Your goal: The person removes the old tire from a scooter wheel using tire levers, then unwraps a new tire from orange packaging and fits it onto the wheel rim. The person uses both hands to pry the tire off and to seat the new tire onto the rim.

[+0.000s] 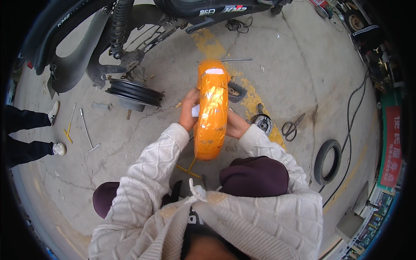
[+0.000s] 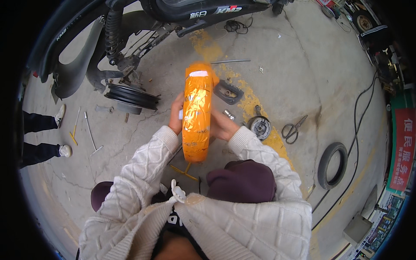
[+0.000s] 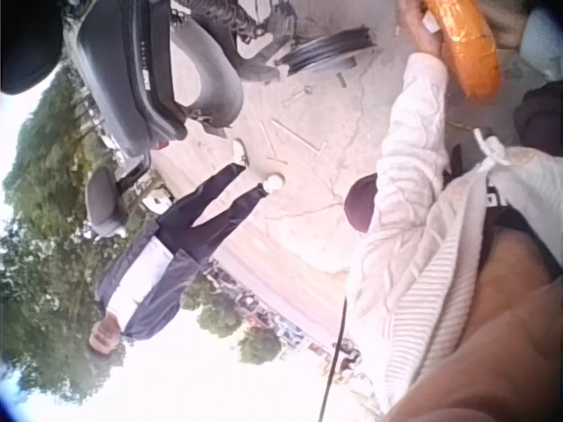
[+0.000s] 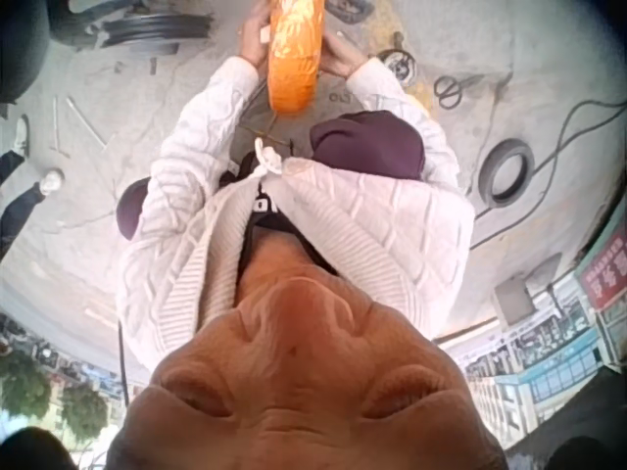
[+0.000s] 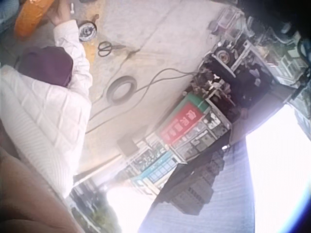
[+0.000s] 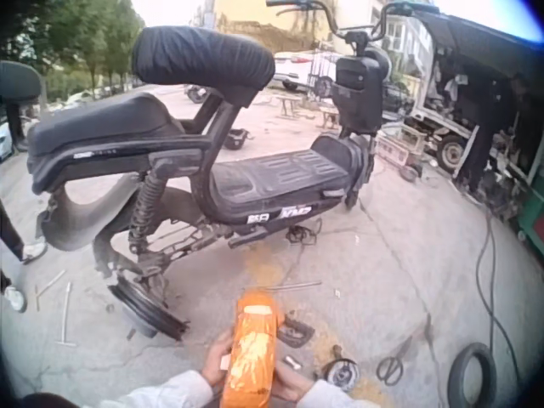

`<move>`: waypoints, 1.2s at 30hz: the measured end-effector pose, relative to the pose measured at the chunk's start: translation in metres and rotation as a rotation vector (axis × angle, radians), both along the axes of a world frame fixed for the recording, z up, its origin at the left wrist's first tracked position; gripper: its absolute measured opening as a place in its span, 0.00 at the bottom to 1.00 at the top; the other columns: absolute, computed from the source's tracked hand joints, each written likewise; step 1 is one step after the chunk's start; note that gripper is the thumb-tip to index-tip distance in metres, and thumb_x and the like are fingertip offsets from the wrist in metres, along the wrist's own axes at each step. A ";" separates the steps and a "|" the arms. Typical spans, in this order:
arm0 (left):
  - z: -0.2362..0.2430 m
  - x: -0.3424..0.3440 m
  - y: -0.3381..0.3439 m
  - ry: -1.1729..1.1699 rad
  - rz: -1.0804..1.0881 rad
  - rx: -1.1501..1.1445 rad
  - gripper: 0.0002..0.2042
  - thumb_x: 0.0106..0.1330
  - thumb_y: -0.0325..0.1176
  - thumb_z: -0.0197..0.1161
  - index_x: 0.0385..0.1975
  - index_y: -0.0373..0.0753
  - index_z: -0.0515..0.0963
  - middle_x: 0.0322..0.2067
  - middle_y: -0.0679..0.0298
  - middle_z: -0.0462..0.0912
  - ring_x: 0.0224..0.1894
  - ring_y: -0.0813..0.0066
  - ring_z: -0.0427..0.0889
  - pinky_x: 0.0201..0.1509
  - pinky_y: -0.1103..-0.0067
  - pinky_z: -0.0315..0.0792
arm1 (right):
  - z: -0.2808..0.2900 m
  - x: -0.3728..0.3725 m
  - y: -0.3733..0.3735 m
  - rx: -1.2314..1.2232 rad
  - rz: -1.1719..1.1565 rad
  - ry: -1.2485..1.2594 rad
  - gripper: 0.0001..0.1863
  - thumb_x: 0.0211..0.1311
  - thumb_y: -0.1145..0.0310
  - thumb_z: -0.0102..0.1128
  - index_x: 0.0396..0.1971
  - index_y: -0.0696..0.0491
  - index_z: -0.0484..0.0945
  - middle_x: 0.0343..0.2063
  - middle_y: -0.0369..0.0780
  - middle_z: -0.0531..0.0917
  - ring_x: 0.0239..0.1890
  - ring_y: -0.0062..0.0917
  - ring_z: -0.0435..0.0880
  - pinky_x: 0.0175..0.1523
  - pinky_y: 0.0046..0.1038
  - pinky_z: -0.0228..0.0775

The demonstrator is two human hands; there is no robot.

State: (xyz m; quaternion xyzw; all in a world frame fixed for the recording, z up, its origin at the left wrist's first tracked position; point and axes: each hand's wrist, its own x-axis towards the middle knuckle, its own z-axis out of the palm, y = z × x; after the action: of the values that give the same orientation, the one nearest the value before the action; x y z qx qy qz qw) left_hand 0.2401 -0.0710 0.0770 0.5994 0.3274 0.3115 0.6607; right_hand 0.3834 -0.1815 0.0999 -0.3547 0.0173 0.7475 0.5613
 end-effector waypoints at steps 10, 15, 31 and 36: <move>0.008 0.018 -0.031 -0.553 -0.143 -1.044 0.12 0.72 0.35 0.56 0.51 0.38 0.74 0.41 0.64 0.83 0.39 0.76 0.84 0.39 0.81 0.79 | 0.020 0.033 0.026 0.136 -0.113 -0.546 0.28 0.64 0.75 0.60 0.62 0.56 0.64 0.51 0.41 0.78 0.49 0.24 0.81 0.54 0.28 0.74; -0.021 0.032 -0.056 -0.198 0.100 -0.158 0.15 0.74 0.35 0.52 0.55 0.34 0.71 0.45 0.62 0.82 0.42 0.77 0.82 0.42 0.78 0.78 | 0.029 0.016 0.027 0.049 -0.063 -0.517 0.25 0.66 0.73 0.59 0.61 0.57 0.64 0.50 0.40 0.78 0.48 0.21 0.79 0.50 0.24 0.74; 0.022 -0.001 -0.013 -0.741 0.242 -1.219 0.25 0.73 0.52 0.49 0.57 0.37 0.69 0.52 0.55 0.78 0.52 0.61 0.79 0.59 0.67 0.73 | 0.029 -0.031 0.024 -0.004 -0.279 -0.645 0.29 0.67 0.66 0.59 0.62 0.54 0.56 0.53 0.43 0.71 0.54 0.28 0.74 0.55 0.29 0.72; 0.065 0.009 0.027 -0.766 0.114 -0.999 0.33 0.71 0.63 0.44 0.57 0.37 0.70 0.52 0.56 0.78 0.54 0.62 0.78 0.60 0.64 0.72 | 0.044 -0.014 0.033 0.094 -0.192 -0.717 0.24 0.73 0.64 0.53 0.63 0.55 0.60 0.56 0.40 0.72 0.55 0.26 0.76 0.56 0.28 0.73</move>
State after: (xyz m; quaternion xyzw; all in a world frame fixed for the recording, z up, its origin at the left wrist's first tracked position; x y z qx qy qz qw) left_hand 0.2488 -0.0440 0.1421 0.0459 0.2052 0.3483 0.9135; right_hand 0.3690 -0.1488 0.1437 -0.5645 -0.1814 0.5197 0.6151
